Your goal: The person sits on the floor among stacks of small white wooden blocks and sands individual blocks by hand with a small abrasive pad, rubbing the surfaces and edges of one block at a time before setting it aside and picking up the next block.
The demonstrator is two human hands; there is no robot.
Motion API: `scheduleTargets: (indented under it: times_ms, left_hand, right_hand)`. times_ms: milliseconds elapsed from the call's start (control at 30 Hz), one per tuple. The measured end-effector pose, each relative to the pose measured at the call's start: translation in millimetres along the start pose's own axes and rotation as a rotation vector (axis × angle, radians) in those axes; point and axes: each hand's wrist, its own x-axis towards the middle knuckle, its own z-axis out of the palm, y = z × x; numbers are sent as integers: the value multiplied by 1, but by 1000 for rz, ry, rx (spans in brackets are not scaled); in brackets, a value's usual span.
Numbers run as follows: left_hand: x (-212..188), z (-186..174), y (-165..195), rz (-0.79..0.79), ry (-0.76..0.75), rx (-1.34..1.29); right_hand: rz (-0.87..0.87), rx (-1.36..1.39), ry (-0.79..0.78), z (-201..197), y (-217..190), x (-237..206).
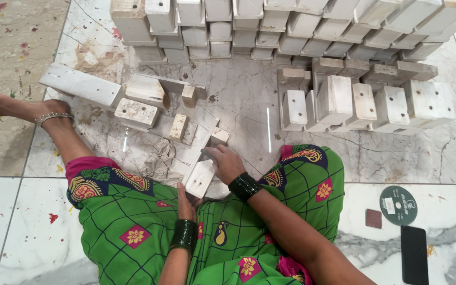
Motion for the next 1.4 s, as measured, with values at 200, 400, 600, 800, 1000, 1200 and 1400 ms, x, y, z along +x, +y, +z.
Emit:
scheduleTargets:
  times_ms: [200,400,600,800,1000,1200,1400]
  left_hand:
    - [4,-2,-1,28,-104,-69]
    - [1,-2,0,3,-47,-14]
    - [0,8,2,55,-1,85]
    - [-5,3,2,45,-41,59]
    - [2,-1,6,-167,-160,-28]
    - [-5,-3,8,-105,-189,-51]
    - [-1,-5,3,-88,-230,-88]
  right_hand:
    - [-162,127,-222,30,-23,-44]
    - [-4,224,42,5,19,-8]
    - [201,169,137,-23,27,-2]
    - [297,223,149,-23,48,7]
    - [244,463,20,-9,44,3]
    - [355,457,-53,-9,28,3]
    - [371,331,104,-22,35,7]
